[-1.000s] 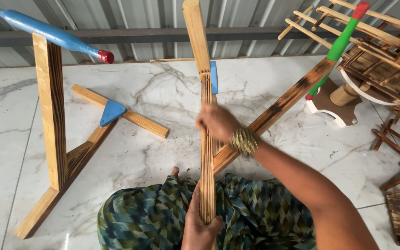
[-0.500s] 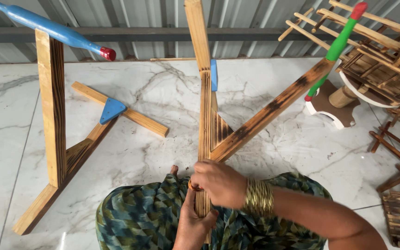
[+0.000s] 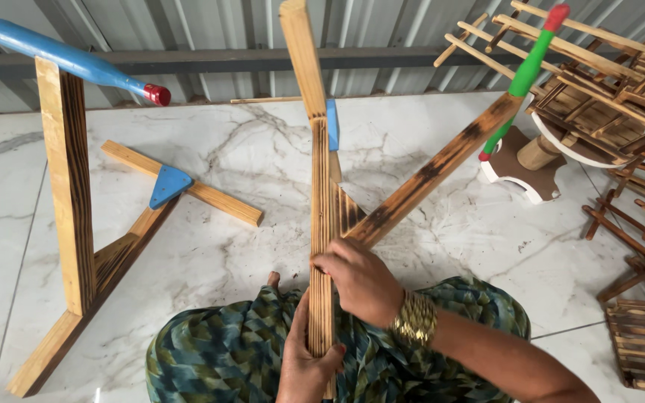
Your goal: The person sits on the floor assembling a wooden frame structure. They hold a green mallet in one hand and use it to tap wooden bars into a triangular frame, rub a small abrasive pad along the wood surfaces, fit a block into a joint, and press a long crossbar onto the assembled frame.
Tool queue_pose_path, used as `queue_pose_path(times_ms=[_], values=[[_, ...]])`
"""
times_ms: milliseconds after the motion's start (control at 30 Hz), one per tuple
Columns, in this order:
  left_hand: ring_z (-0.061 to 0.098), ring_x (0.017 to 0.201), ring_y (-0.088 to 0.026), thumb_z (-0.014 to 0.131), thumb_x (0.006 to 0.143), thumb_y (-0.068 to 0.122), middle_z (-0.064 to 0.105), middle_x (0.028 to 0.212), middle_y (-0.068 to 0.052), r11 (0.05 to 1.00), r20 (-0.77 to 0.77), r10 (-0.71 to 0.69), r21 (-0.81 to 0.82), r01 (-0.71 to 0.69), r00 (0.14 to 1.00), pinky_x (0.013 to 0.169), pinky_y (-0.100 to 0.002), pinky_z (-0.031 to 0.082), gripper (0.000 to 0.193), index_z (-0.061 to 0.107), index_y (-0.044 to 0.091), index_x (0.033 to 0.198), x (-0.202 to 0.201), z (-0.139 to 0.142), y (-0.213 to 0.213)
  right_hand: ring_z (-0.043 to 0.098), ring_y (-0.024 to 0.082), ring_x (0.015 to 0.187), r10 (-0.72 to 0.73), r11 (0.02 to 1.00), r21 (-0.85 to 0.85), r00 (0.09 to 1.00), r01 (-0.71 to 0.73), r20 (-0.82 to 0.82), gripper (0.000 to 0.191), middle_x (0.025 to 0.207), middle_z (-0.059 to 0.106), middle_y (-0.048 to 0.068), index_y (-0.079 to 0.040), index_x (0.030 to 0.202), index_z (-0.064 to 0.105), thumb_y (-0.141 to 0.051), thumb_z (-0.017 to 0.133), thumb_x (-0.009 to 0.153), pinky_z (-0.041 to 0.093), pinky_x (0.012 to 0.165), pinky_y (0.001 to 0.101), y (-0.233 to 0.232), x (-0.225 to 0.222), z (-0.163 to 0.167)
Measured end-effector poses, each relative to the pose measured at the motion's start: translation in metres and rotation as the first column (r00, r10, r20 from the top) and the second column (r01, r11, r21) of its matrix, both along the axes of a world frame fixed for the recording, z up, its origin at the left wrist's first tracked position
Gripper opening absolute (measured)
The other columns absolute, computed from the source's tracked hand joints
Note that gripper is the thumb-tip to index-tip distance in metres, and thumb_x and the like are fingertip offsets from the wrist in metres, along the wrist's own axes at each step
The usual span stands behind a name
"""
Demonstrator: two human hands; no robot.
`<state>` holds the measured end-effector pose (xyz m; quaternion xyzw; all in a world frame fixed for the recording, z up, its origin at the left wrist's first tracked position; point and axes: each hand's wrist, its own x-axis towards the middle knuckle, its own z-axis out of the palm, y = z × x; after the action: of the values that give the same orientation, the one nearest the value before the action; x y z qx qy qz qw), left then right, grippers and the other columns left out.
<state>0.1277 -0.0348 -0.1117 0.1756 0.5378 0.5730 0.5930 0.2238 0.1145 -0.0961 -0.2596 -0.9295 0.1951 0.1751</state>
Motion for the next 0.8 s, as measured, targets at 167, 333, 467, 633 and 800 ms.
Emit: queue_pose_path(times_ms=[167, 333, 467, 633, 800], values=[[0.063, 0.061, -0.017, 0.063, 0.075, -0.015, 0.065, 0.106, -0.011, 0.996, 0.013, -0.001, -0.088, 0.002, 1.0, 0.051, -0.034, 0.055, 0.098, 0.031, 0.018, 0.162, -0.005, 0.002, 0.001, 0.06, 0.026, 0.095, -0.235, 0.907, 0.344, 0.97, 0.244, -0.068, 0.021, 0.101, 0.06, 0.012, -0.003, 0.095, 0.07, 0.009, 0.059, 0.082, 0.053, 0.078, 0.0384, 0.067, 0.041, 0.029], [0.063, 0.061, -0.017, 0.062, 0.074, -0.018, 0.065, 0.107, -0.012, 0.995, -0.004, -0.015, -0.094, 0.015, 1.0, 0.051, -0.034, 0.056, 0.1, 0.032, 0.018, 0.162, -0.006, 0.004, 0.002, 0.057, 0.033, 0.101, -0.425, 0.677, 0.491, 0.836, 0.548, -0.347, 0.015, 0.103, 0.061, 0.011, -0.003, 0.098, 0.07, 0.008, 0.065, 0.089, 0.049, 0.087, 0.0454, 0.152, 0.079, 0.051], [0.064, 0.062, -0.016, 0.063, 0.073, -0.016, 0.066, 0.111, -0.009, 0.997, 0.023, -0.002, -0.072, 0.004, 1.0, 0.05, -0.033, 0.055, 0.101, 0.032, 0.02, 0.162, -0.003, -0.004, 0.002, 0.058, 0.031, 0.107, -0.36, 0.755, 0.476, 0.892, 0.45, -0.272, 0.017, 0.103, 0.063, 0.009, -0.004, 0.093, 0.066, 0.011, 0.062, 0.085, 0.051, 0.089, 0.0413, 0.116, 0.062, 0.022], [0.063, 0.063, -0.013, 0.062, 0.068, -0.02, 0.068, 0.113, -0.009, 0.998, 0.001, 0.003, 0.061, -0.003, 1.0, 0.05, -0.029, 0.053, 0.103, 0.033, 0.014, 0.16, 0.006, -0.022, -0.003, 0.063, 0.027, 0.102, -0.014, 0.984, 0.17, 0.983, 0.046, -0.185, 0.035, 0.102, 0.068, 0.008, -0.002, 0.102, 0.073, 0.014, 0.063, 0.072, 0.054, 0.088, 0.0385, -0.015, 0.021, -0.007], [0.064, 0.065, -0.014, 0.063, 0.069, -0.021, 0.066, 0.109, -0.012, 0.997, 0.016, 0.02, 0.078, -0.021, 1.0, 0.051, -0.029, 0.053, 0.099, 0.033, 0.011, 0.157, 0.003, -0.022, -0.001, 0.065, 0.022, 0.097, -0.02, 0.99, 0.131, 0.969, 0.053, -0.245, 0.032, 0.104, 0.069, 0.007, -0.004, 0.101, 0.073, 0.016, 0.06, 0.08, 0.056, 0.077, 0.0305, -0.031, 0.025, -0.015]])
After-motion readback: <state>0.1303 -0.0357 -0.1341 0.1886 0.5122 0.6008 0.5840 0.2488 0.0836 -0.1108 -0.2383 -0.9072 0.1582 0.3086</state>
